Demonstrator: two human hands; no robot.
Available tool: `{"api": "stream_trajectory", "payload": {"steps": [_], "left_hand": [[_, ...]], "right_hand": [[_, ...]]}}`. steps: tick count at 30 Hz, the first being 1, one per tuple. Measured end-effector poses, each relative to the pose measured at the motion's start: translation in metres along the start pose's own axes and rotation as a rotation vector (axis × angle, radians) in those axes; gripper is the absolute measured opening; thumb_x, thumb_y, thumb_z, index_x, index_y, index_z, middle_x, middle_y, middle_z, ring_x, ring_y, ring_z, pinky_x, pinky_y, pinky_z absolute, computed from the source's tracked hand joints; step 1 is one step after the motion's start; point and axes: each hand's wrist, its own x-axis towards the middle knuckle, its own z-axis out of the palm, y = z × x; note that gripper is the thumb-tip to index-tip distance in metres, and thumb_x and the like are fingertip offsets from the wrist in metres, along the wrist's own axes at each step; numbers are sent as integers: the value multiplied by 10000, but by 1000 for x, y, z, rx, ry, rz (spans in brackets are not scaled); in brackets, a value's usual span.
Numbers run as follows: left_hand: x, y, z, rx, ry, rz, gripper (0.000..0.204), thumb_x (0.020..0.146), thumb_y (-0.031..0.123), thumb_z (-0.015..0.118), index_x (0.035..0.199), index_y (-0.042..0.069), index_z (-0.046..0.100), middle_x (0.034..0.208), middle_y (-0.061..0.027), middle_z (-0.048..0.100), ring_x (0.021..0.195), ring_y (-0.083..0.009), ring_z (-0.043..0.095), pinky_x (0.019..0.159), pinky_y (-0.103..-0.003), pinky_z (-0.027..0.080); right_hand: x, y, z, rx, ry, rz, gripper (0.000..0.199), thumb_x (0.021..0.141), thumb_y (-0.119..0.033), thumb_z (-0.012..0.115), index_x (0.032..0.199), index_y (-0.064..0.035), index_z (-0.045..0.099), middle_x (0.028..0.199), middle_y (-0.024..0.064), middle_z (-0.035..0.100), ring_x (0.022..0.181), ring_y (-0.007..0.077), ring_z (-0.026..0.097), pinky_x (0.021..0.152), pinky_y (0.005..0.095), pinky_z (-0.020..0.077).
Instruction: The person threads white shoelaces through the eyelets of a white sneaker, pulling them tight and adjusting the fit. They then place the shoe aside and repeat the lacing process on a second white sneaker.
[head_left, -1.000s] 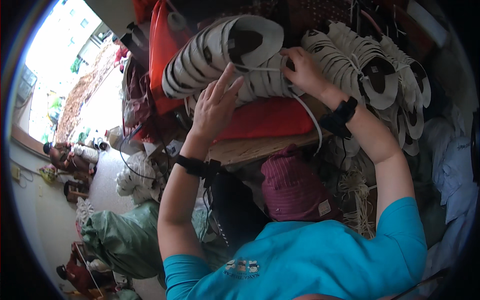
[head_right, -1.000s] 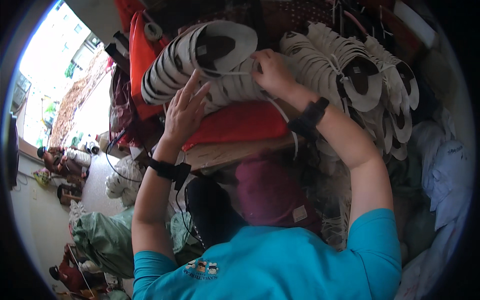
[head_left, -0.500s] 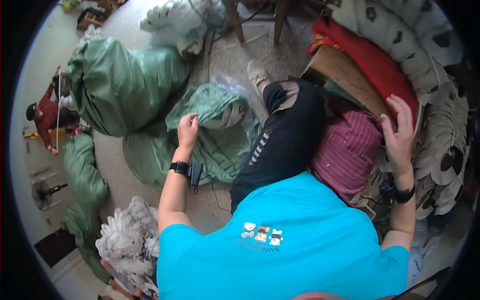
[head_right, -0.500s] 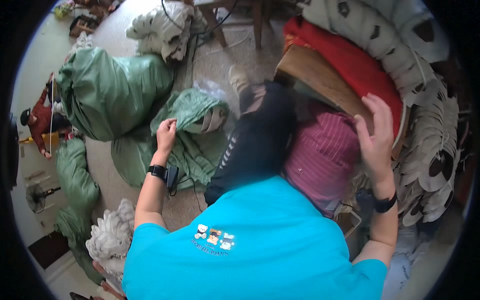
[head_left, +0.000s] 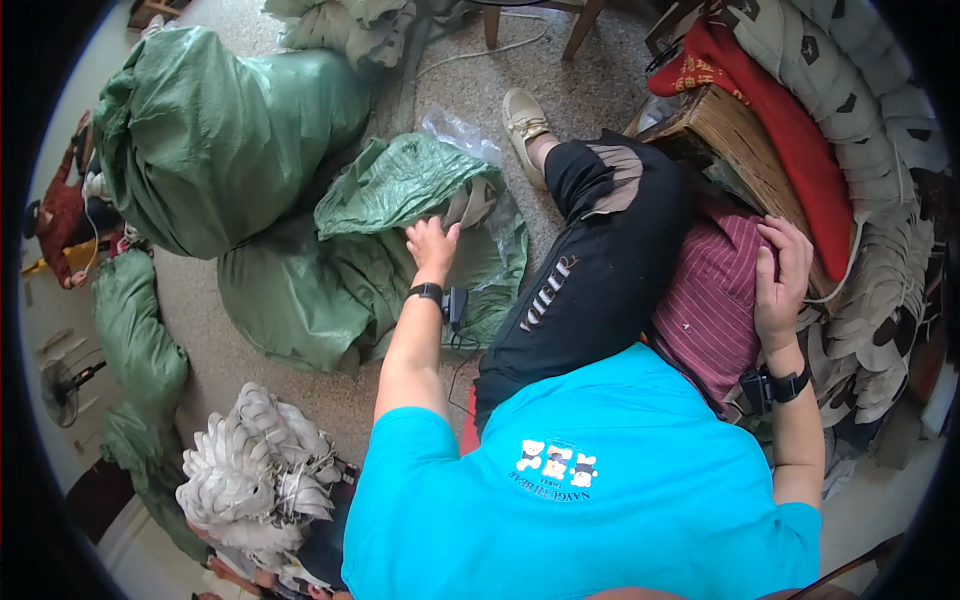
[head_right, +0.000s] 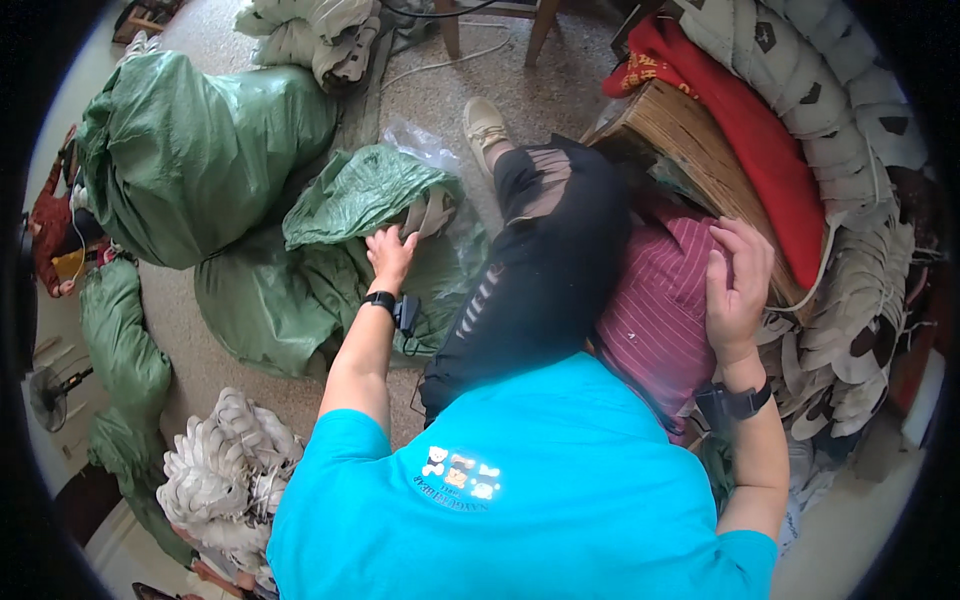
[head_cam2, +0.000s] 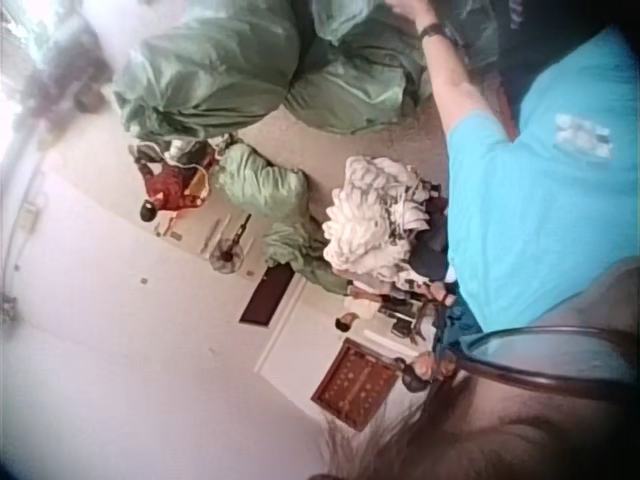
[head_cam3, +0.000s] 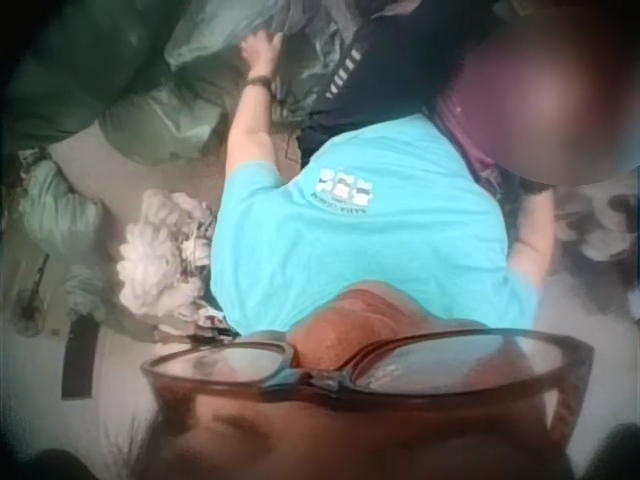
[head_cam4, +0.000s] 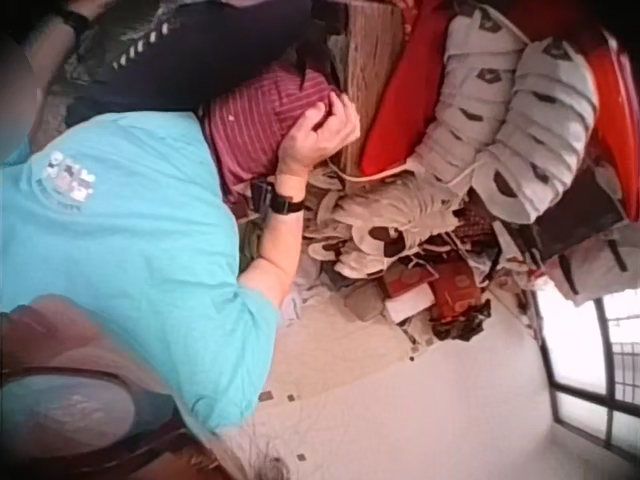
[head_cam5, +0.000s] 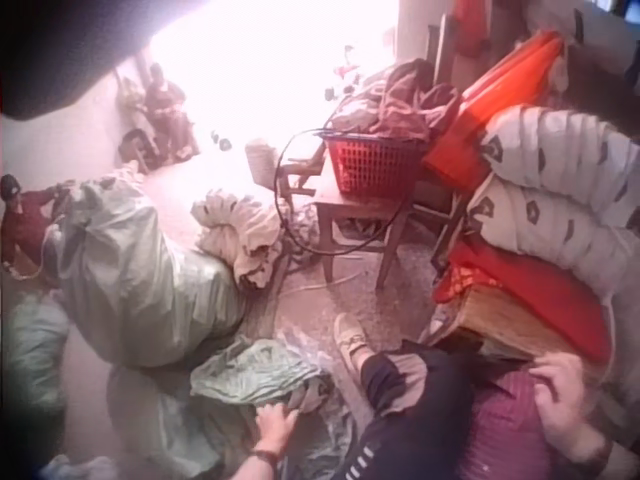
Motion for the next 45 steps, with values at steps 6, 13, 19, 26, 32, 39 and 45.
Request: {"api": "stream_trajectory", "payload": {"steps": [6,13,19,26,32,39,45], "left_hand": [[39,6,-5,-111,-286,18,388,912,459,648,1002,83,682,1030,-159,691,1076,-343,630,879,-495,473],[-14,12,-100,-941,-365,16,294,968,227,667,1083,-39,714,948,-13,714,820,-99,627,738,-269,512],[-100,85,-248,-1119,-175,420,268,1002,122,576,1184,-66,636,1091,-22,657,964,-96,564,844,-244,447],[-162,170,-340,-1396,-212,797,299,938,118,590,1120,-115,636,1021,-70,663,894,-128,583,806,-260,446],[-185,256,-334,-1268,-749,758,352,986,202,565,1154,-100,638,1099,-88,673,940,-126,606,828,-266,460],[-197,323,-309,-995,-620,985,241,1008,183,591,1006,-40,681,962,-21,636,870,-88,559,762,-234,434],[-168,403,-305,-820,58,1247,227,977,126,616,841,-55,606,888,-99,625,749,-136,579,670,-258,447]], "right_hand": [[8,-12,0,16,39,-6,198,910,-116,600,1072,-21,662,1163,140,647,1136,320,559,1023,410,412],[11,-14,4,42,94,-27,173,865,-93,630,1019,-26,672,1106,126,666,1064,311,587,975,410,434],[7,-4,0,61,92,-99,273,833,-113,672,1099,-51,649,1163,128,638,1127,328,558,1040,442,399],[35,-34,-31,910,-158,-81,773,872,-329,776,1480,-59,381,1428,109,497,1299,238,498,1093,397,397],[16,-50,-55,1412,-300,-11,833,840,-46,660,1553,-54,229,1500,112,387,1408,197,346,1170,369,297],[-70,-5,-66,1486,-80,396,397,985,-124,544,1369,-33,493,1151,89,630,1008,166,634,811,281,544],[-97,42,-107,1797,212,849,339,1008,-304,543,1248,-70,593,1121,43,670,1001,162,656,878,339,541]]}}
